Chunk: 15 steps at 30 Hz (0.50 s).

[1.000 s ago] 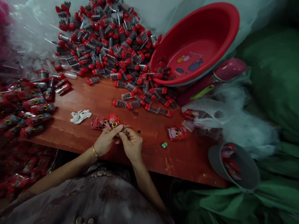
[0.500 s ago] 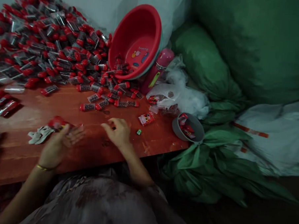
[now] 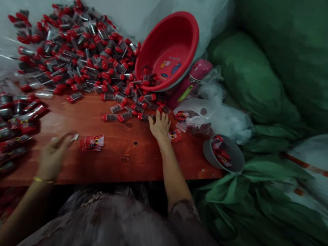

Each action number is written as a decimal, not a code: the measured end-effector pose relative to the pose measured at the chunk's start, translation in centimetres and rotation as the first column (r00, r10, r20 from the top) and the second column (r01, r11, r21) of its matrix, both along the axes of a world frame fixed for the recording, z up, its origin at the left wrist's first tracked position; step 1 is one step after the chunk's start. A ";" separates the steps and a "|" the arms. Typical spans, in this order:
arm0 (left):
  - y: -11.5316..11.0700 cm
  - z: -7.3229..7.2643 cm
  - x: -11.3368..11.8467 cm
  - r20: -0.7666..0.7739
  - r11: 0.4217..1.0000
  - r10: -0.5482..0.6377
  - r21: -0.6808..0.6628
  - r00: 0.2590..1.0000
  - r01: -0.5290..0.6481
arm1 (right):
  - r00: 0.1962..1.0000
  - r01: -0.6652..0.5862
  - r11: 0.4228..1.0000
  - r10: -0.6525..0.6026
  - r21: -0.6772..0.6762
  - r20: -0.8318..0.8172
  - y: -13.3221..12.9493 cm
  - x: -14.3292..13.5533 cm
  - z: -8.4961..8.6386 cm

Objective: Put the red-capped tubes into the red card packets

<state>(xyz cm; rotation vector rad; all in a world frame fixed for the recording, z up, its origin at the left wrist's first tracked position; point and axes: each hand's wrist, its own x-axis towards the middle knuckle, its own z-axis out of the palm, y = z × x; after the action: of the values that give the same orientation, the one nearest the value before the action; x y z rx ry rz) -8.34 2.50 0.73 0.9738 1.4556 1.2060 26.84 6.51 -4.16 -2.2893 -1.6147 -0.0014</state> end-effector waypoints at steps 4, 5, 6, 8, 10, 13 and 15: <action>-1.7 -3.7 4.1 -0.686 0.917 -0.201 0.121 0.700 0.381 | 0.997 -0.071 0.994 0.069 -0.079 -0.026 2.7 -4.3 -0.7; -1.7 -4.4 4.4 -0.786 0.888 -0.208 0.097 0.583 0.449 | 0.996 -0.084 0.994 0.083 -0.074 -0.016 3.0 -5.6 -0.9; -1.7 -5.0 4.6 -0.848 0.868 -0.207 0.071 0.487 0.492 | 0.995 -0.100 0.993 0.100 -0.065 -0.007 3.1 -6.9 -1.0; -1.4 -5.6 4.5 -0.911 0.836 -0.200 0.034 0.362 0.548 | 0.989 -0.148 0.987 0.148 -0.058 -0.008 3.1 -9.2 -1.0; -1.1 -5.7 4.0 -0.932 0.806 -0.199 0.019 0.302 0.591 | 0.983 -0.184 0.982 0.183 -0.046 -0.024 2.7 -11.1 -0.7; -1.0 -5.7 3.0 -0.934 0.802 -0.166 0.059 0.317 0.594 | 0.957 -0.288 0.957 0.288 0.039 -0.008 1.3 -13.1 0.0; -1.3 -5.7 2.3 -0.931 0.826 -0.122 0.097 0.343 0.556 | 0.888 -0.459 0.885 0.460 0.082 0.013 -0.2 -14.2 0.2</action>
<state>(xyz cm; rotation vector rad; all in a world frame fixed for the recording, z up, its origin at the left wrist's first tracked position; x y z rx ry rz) -6.05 1.23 -5.00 2.4006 1.6244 0.5901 12.62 6.33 -3.94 -1.7899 -2.0725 0.0528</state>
